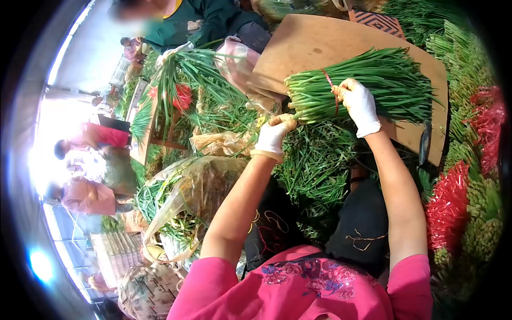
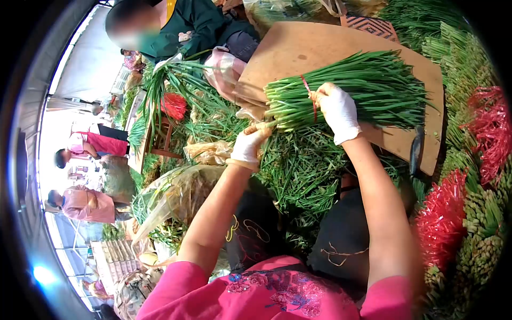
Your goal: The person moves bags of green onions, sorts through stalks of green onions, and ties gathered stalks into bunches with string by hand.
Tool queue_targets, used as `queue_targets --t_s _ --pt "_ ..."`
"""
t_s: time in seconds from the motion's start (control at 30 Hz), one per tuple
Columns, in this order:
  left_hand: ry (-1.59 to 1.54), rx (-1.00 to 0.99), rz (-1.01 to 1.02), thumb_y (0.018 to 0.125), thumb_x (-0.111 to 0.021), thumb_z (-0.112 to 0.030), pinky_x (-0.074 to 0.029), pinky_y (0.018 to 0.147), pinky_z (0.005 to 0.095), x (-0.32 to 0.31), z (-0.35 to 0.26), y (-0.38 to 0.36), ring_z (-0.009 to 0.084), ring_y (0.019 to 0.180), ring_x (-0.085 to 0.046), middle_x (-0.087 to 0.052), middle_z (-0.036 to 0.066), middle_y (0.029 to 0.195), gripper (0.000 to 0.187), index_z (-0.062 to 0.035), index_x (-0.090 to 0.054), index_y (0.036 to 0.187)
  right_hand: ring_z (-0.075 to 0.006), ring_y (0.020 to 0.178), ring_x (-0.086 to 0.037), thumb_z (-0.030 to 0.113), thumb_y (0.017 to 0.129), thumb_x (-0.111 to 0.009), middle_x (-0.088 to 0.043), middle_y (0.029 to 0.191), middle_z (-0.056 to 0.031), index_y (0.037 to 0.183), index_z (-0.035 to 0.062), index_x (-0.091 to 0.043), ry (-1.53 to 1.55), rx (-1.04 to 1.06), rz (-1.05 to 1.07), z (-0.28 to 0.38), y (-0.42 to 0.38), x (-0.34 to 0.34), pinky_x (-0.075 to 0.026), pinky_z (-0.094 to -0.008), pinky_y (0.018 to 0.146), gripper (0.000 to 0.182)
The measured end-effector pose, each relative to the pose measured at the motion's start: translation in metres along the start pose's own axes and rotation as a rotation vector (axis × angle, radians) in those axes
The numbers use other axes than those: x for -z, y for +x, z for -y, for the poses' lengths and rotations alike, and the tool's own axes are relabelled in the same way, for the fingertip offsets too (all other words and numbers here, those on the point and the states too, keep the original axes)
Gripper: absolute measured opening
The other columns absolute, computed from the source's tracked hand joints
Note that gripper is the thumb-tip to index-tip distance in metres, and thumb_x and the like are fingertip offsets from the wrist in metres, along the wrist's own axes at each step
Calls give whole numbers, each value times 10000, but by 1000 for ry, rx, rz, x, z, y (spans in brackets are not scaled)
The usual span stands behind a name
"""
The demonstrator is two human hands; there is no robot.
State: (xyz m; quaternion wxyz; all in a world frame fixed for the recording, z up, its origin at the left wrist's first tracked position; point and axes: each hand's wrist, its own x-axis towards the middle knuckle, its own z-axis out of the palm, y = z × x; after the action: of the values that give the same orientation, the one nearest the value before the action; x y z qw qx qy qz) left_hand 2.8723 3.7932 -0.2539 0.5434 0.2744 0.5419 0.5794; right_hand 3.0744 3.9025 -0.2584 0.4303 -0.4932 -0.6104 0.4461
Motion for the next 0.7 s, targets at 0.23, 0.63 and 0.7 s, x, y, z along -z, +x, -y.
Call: queue_targets --t_s 0.23,0.63,0.7 --pt "-319 17 -533 819 -578 -254 -365 893 362 80 -3 11 186 992 -528 -596 27 1014 224 -113 -570 992 -128 616 -602 202 809 -608 -637 676 -81 768 14 -576 -27 -22 -64 -12 12 0 -434 -261 534 195" --pt "-322 -215 15 878 -414 -487 -248 1023 352 -27 -43 48 243 1228 -321 -312 114 1365 655 -87 -241 1368 -155 495 -493 203 767 -653 -541 585 -57 674 33 -544 -215 196 -37 26 -8 10 -390 -279 478 222" --pt "147 -394 117 884 -431 -448 -173 1053 337 -26 6 90 267 1286 -234 -236 143 1405 678 -70 -181 1388 -165 518 -508 182 767 -651 -545 611 -65 679 24 -538 -229 215 -40 28 -10 8 -398 -281 490 213"
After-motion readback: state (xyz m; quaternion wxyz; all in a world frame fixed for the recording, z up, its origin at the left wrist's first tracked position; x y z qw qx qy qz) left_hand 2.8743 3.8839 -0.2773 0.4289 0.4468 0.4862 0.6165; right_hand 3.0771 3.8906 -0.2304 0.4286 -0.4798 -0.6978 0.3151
